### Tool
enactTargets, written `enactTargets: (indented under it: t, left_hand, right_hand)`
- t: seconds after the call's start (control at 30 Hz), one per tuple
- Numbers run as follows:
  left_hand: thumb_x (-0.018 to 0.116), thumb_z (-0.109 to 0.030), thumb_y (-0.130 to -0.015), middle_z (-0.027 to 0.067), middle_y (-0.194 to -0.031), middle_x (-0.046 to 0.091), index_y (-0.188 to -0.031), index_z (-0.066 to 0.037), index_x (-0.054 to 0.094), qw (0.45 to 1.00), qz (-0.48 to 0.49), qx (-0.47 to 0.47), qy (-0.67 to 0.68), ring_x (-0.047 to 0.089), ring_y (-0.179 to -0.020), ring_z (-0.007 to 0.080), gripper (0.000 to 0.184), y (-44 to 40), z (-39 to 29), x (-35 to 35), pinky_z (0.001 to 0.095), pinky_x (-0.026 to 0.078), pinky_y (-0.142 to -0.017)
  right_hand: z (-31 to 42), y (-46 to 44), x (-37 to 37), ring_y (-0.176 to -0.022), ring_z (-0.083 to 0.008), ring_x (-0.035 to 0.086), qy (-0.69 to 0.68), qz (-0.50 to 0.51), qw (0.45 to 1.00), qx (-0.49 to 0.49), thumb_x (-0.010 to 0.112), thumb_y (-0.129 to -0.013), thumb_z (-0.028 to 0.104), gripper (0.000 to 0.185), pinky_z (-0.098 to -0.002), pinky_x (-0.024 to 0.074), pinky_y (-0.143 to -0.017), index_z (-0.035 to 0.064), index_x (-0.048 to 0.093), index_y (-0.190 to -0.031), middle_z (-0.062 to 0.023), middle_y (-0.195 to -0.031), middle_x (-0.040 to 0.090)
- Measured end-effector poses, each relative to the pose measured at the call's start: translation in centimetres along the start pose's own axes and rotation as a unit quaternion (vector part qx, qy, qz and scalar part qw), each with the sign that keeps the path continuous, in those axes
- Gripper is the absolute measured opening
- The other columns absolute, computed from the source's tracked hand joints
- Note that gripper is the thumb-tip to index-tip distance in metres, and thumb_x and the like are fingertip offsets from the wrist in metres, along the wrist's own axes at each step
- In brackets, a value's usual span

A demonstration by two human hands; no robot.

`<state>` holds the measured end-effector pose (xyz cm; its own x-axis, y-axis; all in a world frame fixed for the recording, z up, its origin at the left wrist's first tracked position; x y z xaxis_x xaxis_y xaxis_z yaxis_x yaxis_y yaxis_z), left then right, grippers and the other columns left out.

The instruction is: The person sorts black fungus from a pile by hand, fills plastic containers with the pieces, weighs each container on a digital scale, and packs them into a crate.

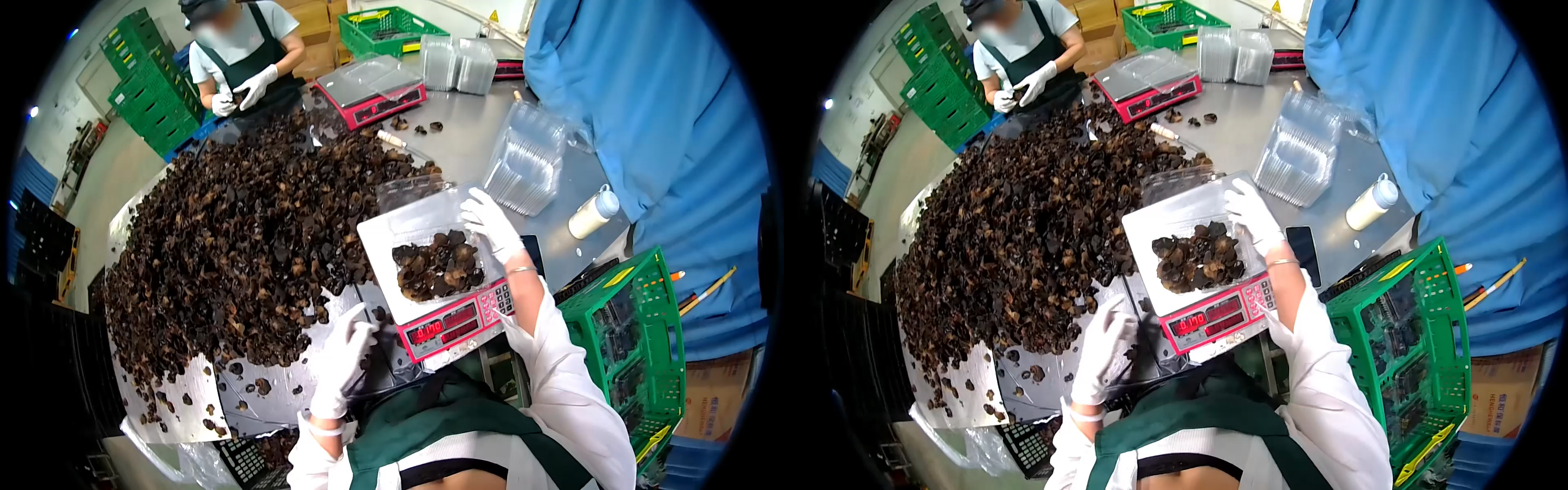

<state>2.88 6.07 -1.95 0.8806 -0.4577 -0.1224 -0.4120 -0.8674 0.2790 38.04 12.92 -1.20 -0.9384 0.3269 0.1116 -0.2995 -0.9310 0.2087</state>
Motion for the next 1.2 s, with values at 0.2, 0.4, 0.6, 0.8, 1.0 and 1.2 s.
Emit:
enactTargets:
  t: [0.2, 0.4, 0.6, 0.8, 1.0, 1.2]
  left_hand:
    - [0.046, -0.021, -0.098, 0.0138, -0.098, 0.064, -0.140, 0.001, 0.029, 0.955, 0.088, -0.031, 0.281, 0.061, -0.072, 0.0143, 0.050, -3.4, 0.2, 6.3, 0.0247, 0.049, -0.067]
    - [0.051, -0.018, -0.096, 0.0113, -0.093, 0.064, -0.126, 0.000, 0.042, 0.960, 0.048, -0.049, 0.270, 0.061, -0.068, 0.0134, 0.035, -3.0, 0.4, 6.0, 0.0231, 0.049, -0.063]
    - [0.055, -0.004, -0.088, 0.0065, -0.090, 0.057, -0.101, -0.007, 0.049, 0.949, 0.049, -0.065, 0.306, 0.057, -0.074, 0.0117, 0.015, -2.4, 0.2, 6.8, 0.0214, 0.046, -0.060]
    - [0.055, 0.004, -0.084, 0.0019, -0.086, 0.053, -0.093, -0.009, 0.047, 0.974, 0.055, 0.078, 0.206, 0.054, -0.067, 0.0103, 0.018, -6.4, -4.6, 7.8, 0.0190, 0.044, -0.055]
    - [0.054, 0.000, -0.091, 0.0141, -0.114, 0.059, -0.127, -0.001, 0.045, 0.947, 0.286, 0.124, 0.074, 0.060, -0.090, 0.0165, 0.037, -1.2, -10.6, 16.3, 0.0290, 0.047, -0.087]
    - [0.056, -0.012, -0.093, 0.0145, -0.107, 0.061, -0.123, 0.001, 0.049, 0.962, 0.238, 0.107, 0.082, 0.060, -0.090, 0.0174, 0.033, -1.7, -8.9, 17.1, 0.0283, 0.048, -0.086]
  right_hand:
    - [4.3, 5.9, 0.4, -0.100, -0.0133, 0.058, 0.040, -0.010, 0.982, -0.182, 0.055, -0.094, 0.024, 0.033, -0.0273, 0.0472, -0.082, 0.0077, 0.055, -0.122, -0.0049, -0.110, 0.062]
    - [0.8, 13.1, -1.4, -0.070, -0.0169, 0.063, 0.347, -0.093, 0.906, -0.223, 0.070, -0.081, 0.017, 0.023, -0.0287, 0.0502, -0.065, 0.0027, 0.061, -0.097, -0.0103, -0.083, 0.063]
    - [-8.0, 14.0, -0.2, -0.060, -0.0055, 0.050, -0.188, 0.056, 0.972, 0.126, 0.055, -0.093, 0.013, 0.008, -0.0181, 0.0387, -0.050, 0.0077, 0.057, -0.088, -0.0002, -0.072, 0.055]
    - [1.7, 15.5, -2.3, -0.062, -0.0109, 0.055, 0.108, -0.023, 0.973, -0.205, 0.051, -0.095, 0.015, 0.016, -0.0272, 0.0467, -0.062, 0.0006, 0.054, -0.088, -0.0021, -0.071, 0.055]
    - [15.3, 31.1, -14.8, -0.103, -0.0203, 0.059, 0.117, -0.315, 0.912, -0.237, 0.051, -0.091, 0.004, 0.002, -0.0308, 0.0487, -0.088, 0.0025, 0.050, -0.093, -0.0139, -0.120, 0.059]
    - [14.1, 43.9, -32.1, -0.075, -0.0061, 0.052, 0.154, -0.550, 0.809, -0.135, 0.058, -0.091, 0.024, 0.016, -0.0243, 0.0491, -0.063, 0.0096, 0.055, -0.087, 0.0030, -0.080, 0.054]
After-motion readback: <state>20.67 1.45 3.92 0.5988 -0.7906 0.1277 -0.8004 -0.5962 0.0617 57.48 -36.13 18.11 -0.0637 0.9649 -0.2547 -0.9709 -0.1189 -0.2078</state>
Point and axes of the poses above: each hand's wrist, its own y-axis away from the middle knuckle, its own x-axis out of the palm, z = x × y, the point moved 7 cm from there along -y, towards the middle knuckle
